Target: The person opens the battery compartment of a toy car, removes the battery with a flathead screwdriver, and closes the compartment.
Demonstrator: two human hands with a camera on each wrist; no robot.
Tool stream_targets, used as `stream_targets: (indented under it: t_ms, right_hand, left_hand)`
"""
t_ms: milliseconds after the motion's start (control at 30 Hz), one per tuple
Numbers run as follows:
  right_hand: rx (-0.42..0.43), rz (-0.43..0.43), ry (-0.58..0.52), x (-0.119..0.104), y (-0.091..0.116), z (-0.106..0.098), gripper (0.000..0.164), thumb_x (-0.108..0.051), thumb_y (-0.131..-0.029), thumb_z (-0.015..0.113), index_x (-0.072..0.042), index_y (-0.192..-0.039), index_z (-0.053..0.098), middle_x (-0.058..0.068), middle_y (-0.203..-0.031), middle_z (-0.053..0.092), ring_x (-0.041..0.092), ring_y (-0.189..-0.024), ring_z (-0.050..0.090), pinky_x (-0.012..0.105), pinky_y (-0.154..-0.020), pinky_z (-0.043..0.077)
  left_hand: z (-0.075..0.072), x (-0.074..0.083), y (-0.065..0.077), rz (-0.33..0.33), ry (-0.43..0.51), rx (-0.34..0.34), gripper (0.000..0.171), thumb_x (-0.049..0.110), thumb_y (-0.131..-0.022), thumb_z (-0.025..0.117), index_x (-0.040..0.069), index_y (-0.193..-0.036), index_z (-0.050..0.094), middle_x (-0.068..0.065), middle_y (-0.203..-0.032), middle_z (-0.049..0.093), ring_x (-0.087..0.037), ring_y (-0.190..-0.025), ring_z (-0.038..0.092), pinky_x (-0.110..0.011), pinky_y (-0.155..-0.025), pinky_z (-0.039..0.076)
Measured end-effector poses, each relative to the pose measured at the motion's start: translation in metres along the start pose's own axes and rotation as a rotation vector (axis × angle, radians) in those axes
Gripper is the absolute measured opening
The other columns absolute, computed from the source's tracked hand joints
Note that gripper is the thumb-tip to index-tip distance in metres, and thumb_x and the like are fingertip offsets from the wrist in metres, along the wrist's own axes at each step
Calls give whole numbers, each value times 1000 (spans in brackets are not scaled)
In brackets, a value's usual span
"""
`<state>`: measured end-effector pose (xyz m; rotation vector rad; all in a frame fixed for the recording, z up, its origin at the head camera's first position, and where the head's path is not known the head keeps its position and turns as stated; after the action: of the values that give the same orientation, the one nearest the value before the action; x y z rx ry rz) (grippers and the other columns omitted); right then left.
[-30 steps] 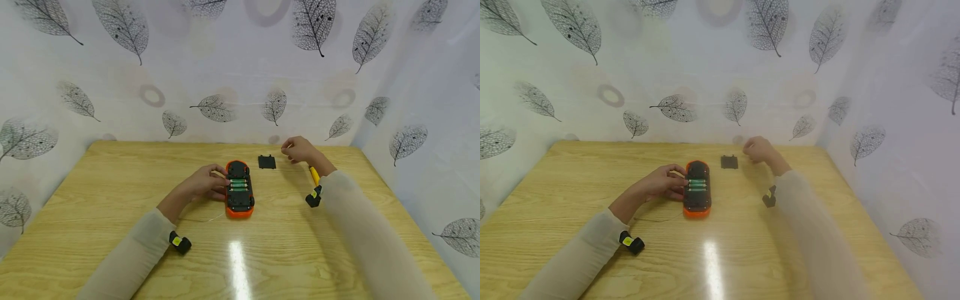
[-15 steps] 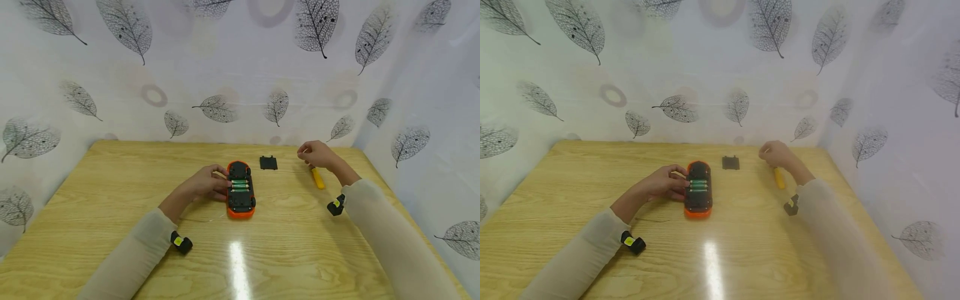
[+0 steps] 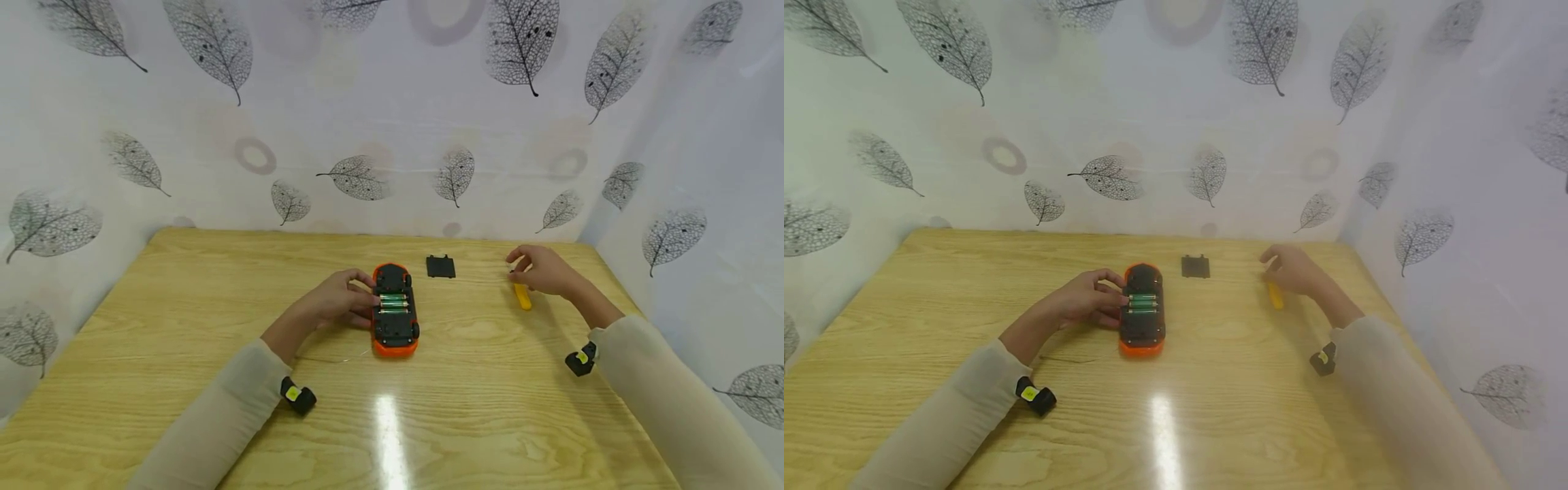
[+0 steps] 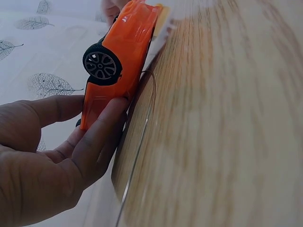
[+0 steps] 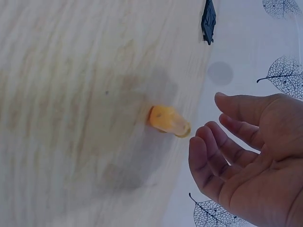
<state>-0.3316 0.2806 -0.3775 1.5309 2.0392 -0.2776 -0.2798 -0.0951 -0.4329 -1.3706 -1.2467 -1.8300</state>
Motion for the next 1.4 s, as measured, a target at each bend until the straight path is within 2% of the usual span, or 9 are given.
stream_targets:
  t_ms: [167, 367, 500, 733, 933, 1067, 1200, 1400]
  right_hand:
    - [14, 48, 17, 10, 7, 4, 44, -16, -100, 68, 7, -134, 53, 24, -109, 64, 27, -80, 68, 40, -71, 62]
    - [16, 167, -59, 21, 7, 11, 52, -19, -100, 68, 9, -138, 46, 30, -119, 59, 29, -89, 67, 38, -74, 63]
    - [-3, 213, -109, 25, 7, 15, 57, -21, -101, 67, 9, -141, 41, 34, -128, 54, 30, -95, 67, 36, -74, 63]
    - [-23, 263, -132, 33, 5, 20, 62, -24, -98, 72, 8, -142, 40, 33, -130, 53, 24, -88, 66, 32, -70, 59]
    - [-33, 241, -135, 30, 4, 20, 55, -16, -98, 68, 10, -140, 44, 31, -124, 56, 24, -88, 64, 31, -69, 58]
    - [-47, 198, -99, 24, 4, 18, 55, -13, -98, 65, 14, -142, 44, 35, -129, 54, 34, -101, 63, 34, -76, 58]
    - [-51, 144, -55, 17, 4, 16, 49, -11, -99, 61, 11, -141, 47, 35, -132, 52, 42, -115, 56, 41, -85, 56]
    - [-51, 77, -84, 5, 0, 18, 37, -11, -102, 59, 4, -134, 50, 27, -123, 56, 37, -107, 55, 36, -78, 50]
  left_hand:
    - [0, -1, -1, -10, 8, 2, 43, 2, -97, 69, 3, -133, 46, -24, -123, 61, -31, -87, 74, -45, -77, 65]
    - [0, -1, -1, -9, 17, 0, 42, 1, -97, 68, 2, -133, 46, -24, -122, 61, -32, -86, 73, -45, -77, 65]
    - [1, 0, 0, -2, 22, -6, 40, 0, -97, 67, 2, -132, 46, -24, -119, 62, -31, -85, 73, -45, -76, 65]
    - [2, 1, 0, -4, 19, -10, 40, 1, -98, 67, 2, -132, 46, -24, -118, 63, -31, -85, 74, -46, -77, 65]
    - [0, 0, 0, -7, 14, -5, 40, 0, -98, 67, 1, -131, 46, -24, -118, 63, -30, -84, 74, -45, -76, 65]
    - [0, 0, 0, -8, 11, -3, 39, 0, -98, 67, 1, -131, 46, -23, -117, 63, -29, -84, 73, -44, -76, 65]
    - [0, 0, 0, -13, 11, 2, 40, 0, -97, 67, 2, -132, 46, -23, -118, 63, -29, -84, 74, -44, -76, 65]
    - [0, 2, 0, -11, 11, 2, 40, 0, -98, 67, 1, -132, 46, -23, -119, 63, -30, -85, 73, -45, -76, 65]
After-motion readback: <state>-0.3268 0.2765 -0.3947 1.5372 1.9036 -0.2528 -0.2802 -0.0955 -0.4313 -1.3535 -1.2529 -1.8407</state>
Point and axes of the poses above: each hand's wrist, its own y-axis away from the middle knuckle, its own z-axis out of the palm, x = y × z, the point moved 6 cm from there along -y, towards the middle knuckle
